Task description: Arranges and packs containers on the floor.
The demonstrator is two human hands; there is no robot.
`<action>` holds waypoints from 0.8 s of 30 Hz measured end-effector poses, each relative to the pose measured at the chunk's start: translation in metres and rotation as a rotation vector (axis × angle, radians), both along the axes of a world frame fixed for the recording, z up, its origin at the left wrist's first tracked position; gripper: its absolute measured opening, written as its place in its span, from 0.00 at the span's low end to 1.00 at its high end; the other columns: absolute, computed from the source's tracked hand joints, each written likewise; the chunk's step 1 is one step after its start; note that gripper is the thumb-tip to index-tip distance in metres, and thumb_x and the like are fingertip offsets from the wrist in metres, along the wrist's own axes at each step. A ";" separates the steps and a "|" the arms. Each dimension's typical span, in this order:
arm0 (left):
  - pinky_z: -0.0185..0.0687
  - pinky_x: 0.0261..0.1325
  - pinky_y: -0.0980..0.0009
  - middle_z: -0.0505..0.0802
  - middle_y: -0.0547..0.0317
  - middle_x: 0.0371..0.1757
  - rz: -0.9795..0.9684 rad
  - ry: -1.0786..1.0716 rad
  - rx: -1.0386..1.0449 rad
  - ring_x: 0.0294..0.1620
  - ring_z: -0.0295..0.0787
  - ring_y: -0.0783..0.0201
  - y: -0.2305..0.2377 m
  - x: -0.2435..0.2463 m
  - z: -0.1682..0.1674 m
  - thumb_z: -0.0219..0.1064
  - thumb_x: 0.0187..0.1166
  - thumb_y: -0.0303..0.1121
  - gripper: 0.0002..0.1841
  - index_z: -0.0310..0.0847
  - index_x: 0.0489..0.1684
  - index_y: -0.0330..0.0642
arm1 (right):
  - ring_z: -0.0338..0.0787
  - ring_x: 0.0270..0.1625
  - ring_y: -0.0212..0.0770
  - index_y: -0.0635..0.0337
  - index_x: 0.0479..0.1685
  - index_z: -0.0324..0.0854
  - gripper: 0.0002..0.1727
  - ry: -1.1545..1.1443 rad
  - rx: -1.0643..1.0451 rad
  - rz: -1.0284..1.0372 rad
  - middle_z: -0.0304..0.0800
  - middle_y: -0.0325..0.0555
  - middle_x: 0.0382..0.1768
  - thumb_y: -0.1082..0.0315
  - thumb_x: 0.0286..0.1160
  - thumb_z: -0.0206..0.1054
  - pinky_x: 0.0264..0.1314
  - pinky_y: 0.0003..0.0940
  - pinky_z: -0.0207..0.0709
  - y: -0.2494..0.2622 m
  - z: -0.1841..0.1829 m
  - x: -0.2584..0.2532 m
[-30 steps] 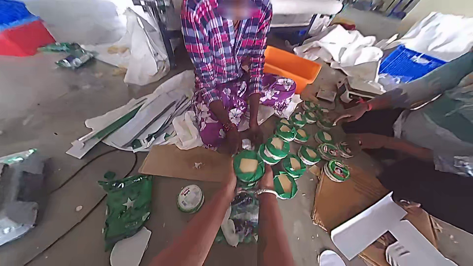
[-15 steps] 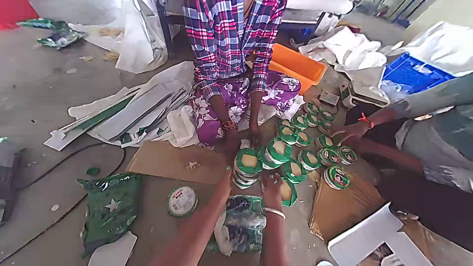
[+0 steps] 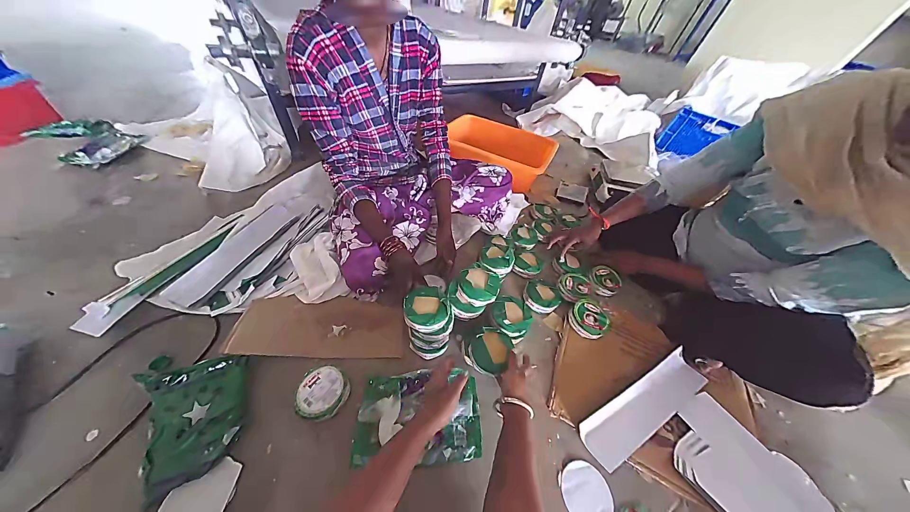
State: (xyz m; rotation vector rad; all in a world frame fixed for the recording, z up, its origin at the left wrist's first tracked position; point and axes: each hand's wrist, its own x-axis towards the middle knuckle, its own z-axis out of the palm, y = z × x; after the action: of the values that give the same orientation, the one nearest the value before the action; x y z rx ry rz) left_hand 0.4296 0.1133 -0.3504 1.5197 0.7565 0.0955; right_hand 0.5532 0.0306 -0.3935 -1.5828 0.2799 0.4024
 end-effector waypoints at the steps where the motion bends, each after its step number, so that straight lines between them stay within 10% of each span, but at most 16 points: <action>1: 0.52 0.92 0.56 0.63 0.29 0.89 -0.017 0.022 0.042 0.91 0.58 0.43 0.003 0.022 -0.005 0.56 0.91 0.31 0.32 0.49 0.90 0.25 | 0.61 0.88 0.68 0.67 0.94 0.29 0.40 -0.041 -0.026 0.038 0.46 0.76 0.90 0.63 0.94 0.51 0.86 0.57 0.60 0.006 0.003 -0.004; 4: 0.41 0.95 0.53 0.56 0.28 0.92 -0.033 0.090 0.130 0.95 0.48 0.41 0.010 0.073 -0.015 0.47 0.95 0.39 0.33 0.44 0.92 0.25 | 0.54 0.93 0.65 0.69 0.94 0.22 0.42 -0.090 -0.025 0.075 0.37 0.75 0.92 0.63 0.94 0.49 0.92 0.50 0.50 0.016 0.005 -0.010; 10: 0.55 0.90 0.53 0.71 0.31 0.84 0.026 0.065 0.156 0.88 0.65 0.45 0.018 0.104 -0.034 0.42 0.96 0.37 0.27 0.57 0.87 0.26 | 0.69 0.83 0.73 0.75 0.91 0.37 0.37 -0.208 -0.168 0.012 0.61 0.80 0.83 0.62 0.93 0.50 0.85 0.58 0.61 0.029 -0.022 0.001; 14: 0.43 0.95 0.57 0.58 0.32 0.92 0.057 0.044 0.033 0.95 0.50 0.47 0.016 0.096 -0.027 0.46 0.95 0.38 0.31 0.46 0.91 0.27 | 0.85 0.69 0.63 0.72 0.89 0.44 0.36 -0.139 -0.209 -0.109 0.84 0.72 0.67 0.61 0.92 0.54 0.73 0.56 0.73 0.038 -0.013 0.012; 17: 0.44 0.95 0.59 0.54 0.31 0.93 0.098 -0.018 -0.069 0.95 0.49 0.49 -0.001 0.057 -0.019 0.51 0.92 0.37 0.35 0.41 0.92 0.26 | 0.87 0.64 0.59 0.72 0.87 0.49 0.35 -0.150 -0.233 -0.188 0.87 0.70 0.61 0.58 0.92 0.55 0.69 0.54 0.76 0.041 -0.008 0.013; 20: 0.80 0.72 0.62 0.84 0.35 0.72 0.101 -0.221 0.220 0.72 0.83 0.56 -0.021 -0.022 -0.032 0.57 0.82 0.35 0.28 0.71 0.77 0.23 | 0.85 0.65 0.59 0.77 0.82 0.55 0.34 -0.232 -0.303 -0.306 0.83 0.72 0.63 0.56 0.91 0.55 0.70 0.50 0.75 0.038 -0.013 0.015; 24: 0.77 0.70 0.72 0.87 0.50 0.62 0.346 -0.213 0.741 0.67 0.81 0.70 -0.006 -0.136 -0.054 0.73 0.73 0.46 0.29 0.74 0.66 0.34 | 0.82 0.69 0.55 0.79 0.79 0.55 0.33 -0.312 -0.252 -0.440 0.78 0.72 0.68 0.59 0.88 0.58 0.72 0.43 0.74 0.028 -0.005 0.016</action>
State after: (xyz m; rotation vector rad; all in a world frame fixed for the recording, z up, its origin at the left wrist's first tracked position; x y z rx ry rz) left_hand 0.2934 0.1069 -0.4049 2.0083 0.8499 0.8621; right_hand 0.5692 0.0590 -0.3987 -1.7443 0.4374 -0.2277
